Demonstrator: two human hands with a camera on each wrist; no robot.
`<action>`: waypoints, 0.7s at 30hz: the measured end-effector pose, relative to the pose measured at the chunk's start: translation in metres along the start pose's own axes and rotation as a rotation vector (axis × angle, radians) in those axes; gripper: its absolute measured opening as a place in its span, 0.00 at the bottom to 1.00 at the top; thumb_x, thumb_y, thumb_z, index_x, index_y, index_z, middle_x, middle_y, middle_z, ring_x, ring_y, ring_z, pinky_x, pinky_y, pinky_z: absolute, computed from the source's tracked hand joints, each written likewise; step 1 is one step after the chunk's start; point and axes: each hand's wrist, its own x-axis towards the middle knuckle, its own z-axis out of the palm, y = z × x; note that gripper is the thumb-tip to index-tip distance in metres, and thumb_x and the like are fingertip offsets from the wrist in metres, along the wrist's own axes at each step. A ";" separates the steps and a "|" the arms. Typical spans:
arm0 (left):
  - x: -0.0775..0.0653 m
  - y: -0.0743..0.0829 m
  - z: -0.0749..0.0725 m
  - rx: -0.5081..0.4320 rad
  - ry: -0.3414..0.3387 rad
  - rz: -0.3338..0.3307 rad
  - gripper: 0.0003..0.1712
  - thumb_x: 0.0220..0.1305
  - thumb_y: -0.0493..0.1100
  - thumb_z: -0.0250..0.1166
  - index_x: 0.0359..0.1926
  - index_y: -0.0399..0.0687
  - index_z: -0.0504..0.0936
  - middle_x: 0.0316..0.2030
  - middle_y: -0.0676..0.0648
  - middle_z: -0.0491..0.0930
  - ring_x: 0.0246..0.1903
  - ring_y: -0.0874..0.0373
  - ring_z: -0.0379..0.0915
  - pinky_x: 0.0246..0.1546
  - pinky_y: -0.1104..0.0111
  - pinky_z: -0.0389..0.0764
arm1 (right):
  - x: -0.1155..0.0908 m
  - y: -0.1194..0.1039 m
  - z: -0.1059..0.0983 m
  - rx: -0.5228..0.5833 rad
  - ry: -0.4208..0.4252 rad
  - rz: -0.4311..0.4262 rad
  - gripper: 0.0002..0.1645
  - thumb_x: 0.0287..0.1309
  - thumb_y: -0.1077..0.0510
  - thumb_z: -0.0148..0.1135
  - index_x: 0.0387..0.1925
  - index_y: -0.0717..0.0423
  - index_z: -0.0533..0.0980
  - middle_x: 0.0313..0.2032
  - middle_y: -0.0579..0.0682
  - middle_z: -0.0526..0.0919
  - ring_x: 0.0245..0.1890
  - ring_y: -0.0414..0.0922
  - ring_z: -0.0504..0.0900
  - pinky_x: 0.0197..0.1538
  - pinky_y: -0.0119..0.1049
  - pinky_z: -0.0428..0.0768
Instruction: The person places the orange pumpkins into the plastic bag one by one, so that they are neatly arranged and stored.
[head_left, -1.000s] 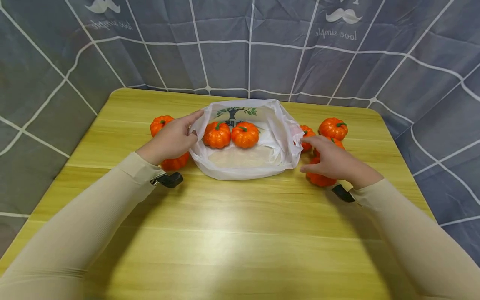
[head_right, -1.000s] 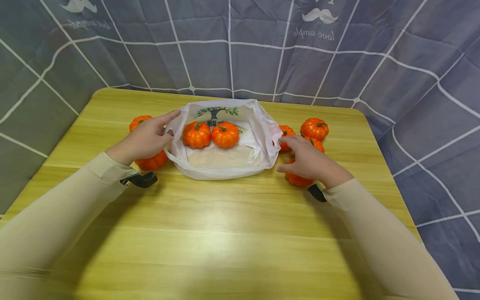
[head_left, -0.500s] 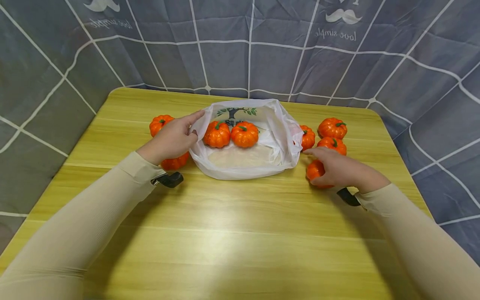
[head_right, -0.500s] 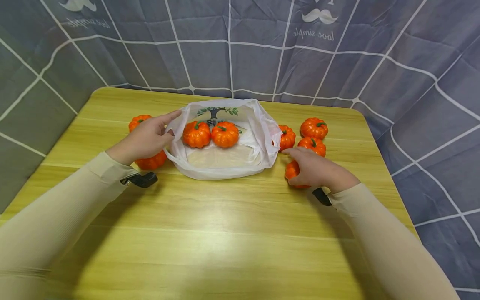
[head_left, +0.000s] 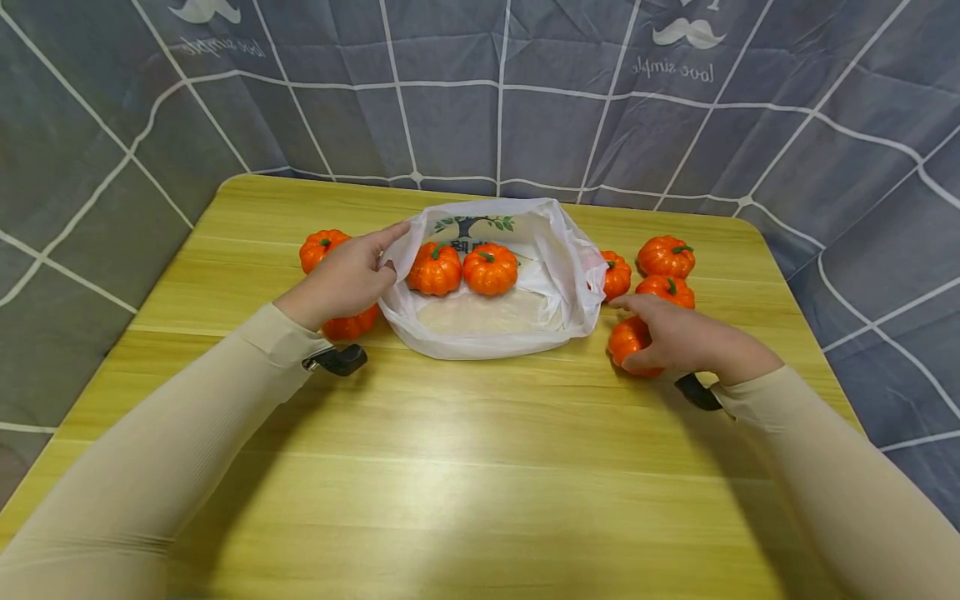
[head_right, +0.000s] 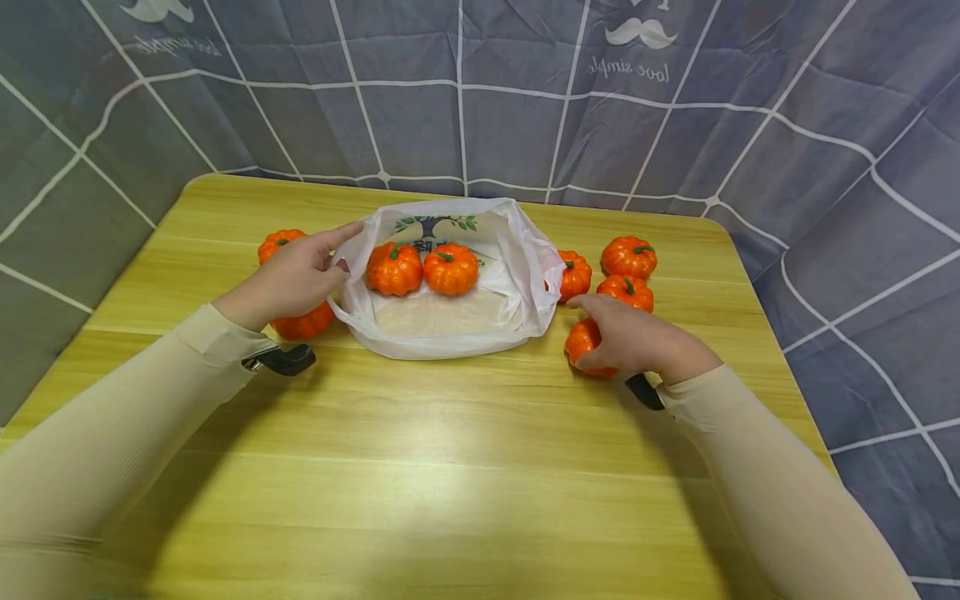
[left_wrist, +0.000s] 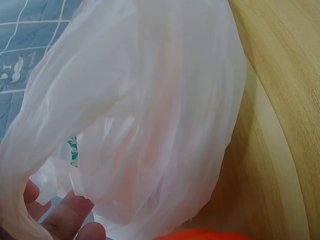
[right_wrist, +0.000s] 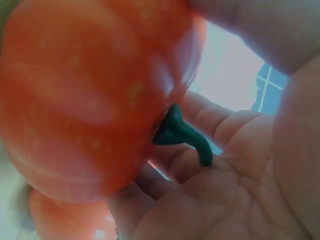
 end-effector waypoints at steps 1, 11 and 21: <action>0.000 0.000 0.000 0.001 -0.001 -0.001 0.42 0.73 0.37 0.51 0.85 0.60 0.54 0.16 0.48 0.68 0.13 0.57 0.57 0.17 0.69 0.65 | 0.000 0.000 0.000 0.001 0.001 0.001 0.50 0.54 0.57 0.80 0.73 0.66 0.66 0.68 0.68 0.72 0.66 0.64 0.73 0.71 0.65 0.71; 0.001 0.000 0.001 -0.007 -0.009 -0.008 0.41 0.73 0.38 0.51 0.85 0.60 0.55 0.19 0.46 0.70 0.13 0.57 0.57 0.17 0.69 0.65 | -0.001 -0.001 -0.002 -0.030 -0.059 -0.001 0.50 0.47 0.57 0.81 0.70 0.64 0.69 0.64 0.66 0.75 0.61 0.61 0.75 0.68 0.63 0.73; 0.000 0.000 0.001 -0.021 -0.020 -0.011 0.41 0.74 0.37 0.50 0.85 0.59 0.54 0.18 0.46 0.71 0.13 0.57 0.56 0.17 0.69 0.64 | 0.000 -0.009 -0.010 -0.032 0.006 -0.027 0.36 0.51 0.56 0.79 0.61 0.60 0.76 0.57 0.59 0.80 0.55 0.55 0.78 0.63 0.59 0.77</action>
